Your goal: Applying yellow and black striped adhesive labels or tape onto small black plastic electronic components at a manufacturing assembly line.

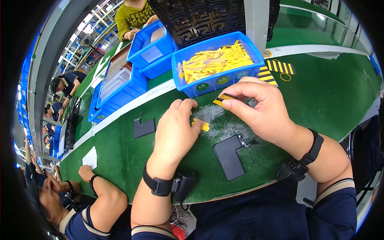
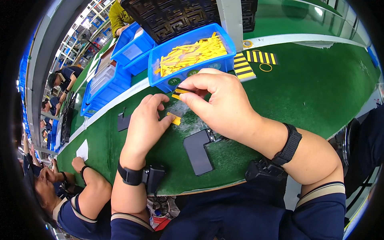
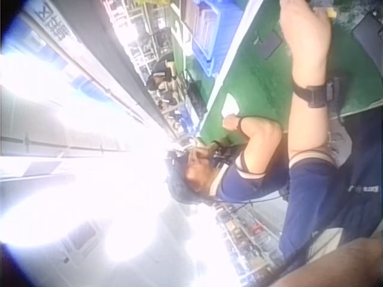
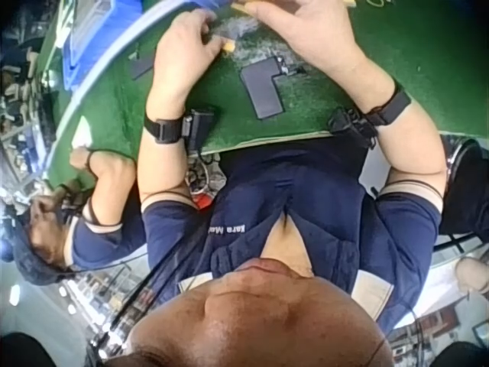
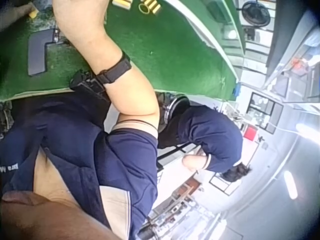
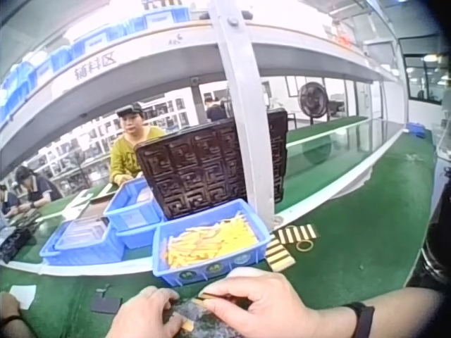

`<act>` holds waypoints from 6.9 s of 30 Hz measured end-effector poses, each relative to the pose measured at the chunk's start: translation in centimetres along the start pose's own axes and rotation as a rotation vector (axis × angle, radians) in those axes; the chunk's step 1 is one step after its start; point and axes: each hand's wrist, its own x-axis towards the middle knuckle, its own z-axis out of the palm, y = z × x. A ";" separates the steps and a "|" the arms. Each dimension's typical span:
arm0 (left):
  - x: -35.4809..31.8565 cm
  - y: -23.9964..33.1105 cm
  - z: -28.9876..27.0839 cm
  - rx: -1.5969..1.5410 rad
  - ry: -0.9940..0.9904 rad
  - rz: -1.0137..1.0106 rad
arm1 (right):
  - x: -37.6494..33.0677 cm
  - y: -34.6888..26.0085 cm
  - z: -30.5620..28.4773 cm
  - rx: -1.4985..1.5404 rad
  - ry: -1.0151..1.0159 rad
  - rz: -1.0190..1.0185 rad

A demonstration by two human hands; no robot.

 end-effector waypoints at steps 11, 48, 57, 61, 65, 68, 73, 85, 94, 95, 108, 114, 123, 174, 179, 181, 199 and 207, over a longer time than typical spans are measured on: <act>-3.8 6.0 -0.9 0.124 -0.279 0.346 | 0.1 0.4 -0.1 -0.088 0.006 -0.162; -2.2 3.8 0.4 -1.188 -0.123 -0.134 | -0.2 0.3 0.2 -0.169 0.076 -0.228; -2.3 3.9 0.4 -1.223 -0.029 -0.135 | 0.4 -0.4 -0.8 -0.294 -0.055 -0.247; -2.0 4.0 0.4 -1.261 -0.029 -0.146 | 0.5 -1.0 -1.2 -0.446 0.036 -0.559; -2.2 4.2 0.2 -1.334 -0.080 -0.114 | 0.7 -0.4 -1.5 -0.468 0.045 -0.555; -2.3 4.0 0.0 -1.336 -0.106 -0.118 | 1.0 -0.7 -1.6 -0.343 0.105 -0.512; -2.0 3.4 0.3 -1.447 -0.006 -0.076 | -0.1 -1.3 -0.5 -0.300 -0.021 -0.523; -2.3 4.1 1.0 -0.948 0.136 0.072 | 0.4 -0.6 -1.0 -0.031 -0.133 -0.337; -2.1 3.9 0.3 -1.371 0.016 -0.034 | 0.0 -1.1 -0.5 0.085 0.091 -0.055; -2.1 3.9 0.4 -1.371 0.016 -0.034 | 0.0 -1.0 -0.3 0.270 0.060 0.046; -2.6 4.9 1.0 -1.010 0.165 -0.086 | 0.1 -0.3 -0.3 -0.303 0.123 -0.386; -1.9 4.2 0.5 -1.146 0.148 -0.103 | -0.5 -1.2 -0.1 -0.217 0.018 -0.436; -1.4 2.3 -0.6 -1.286 0.151 -0.035 | 0.1 -0.4 -0.8 -0.058 -0.260 -0.124; -0.7 1.5 -1.4 -1.138 0.075 -0.109 | -0.6 -0.7 0.1 -0.071 -0.120 -0.196; 0.2 -4.5 -5.3 -0.732 0.211 -0.253 | -0.2 -0.2 -0.6 0.007 -0.068 -0.076; 0.1 -8.3 -6.9 -0.336 0.142 -0.381 | -0.1 -0.4 -0.6 -0.001 -0.105 -0.042; -1.0 1.7 -1.7 -0.422 0.129 0.299 | 0.1 0.2 -0.5 0.092 -0.257 0.274; -0.9 1.6 -1.2 -0.612 0.018 0.287 | -0.4 -0.2 -0.2 0.179 -0.363 0.225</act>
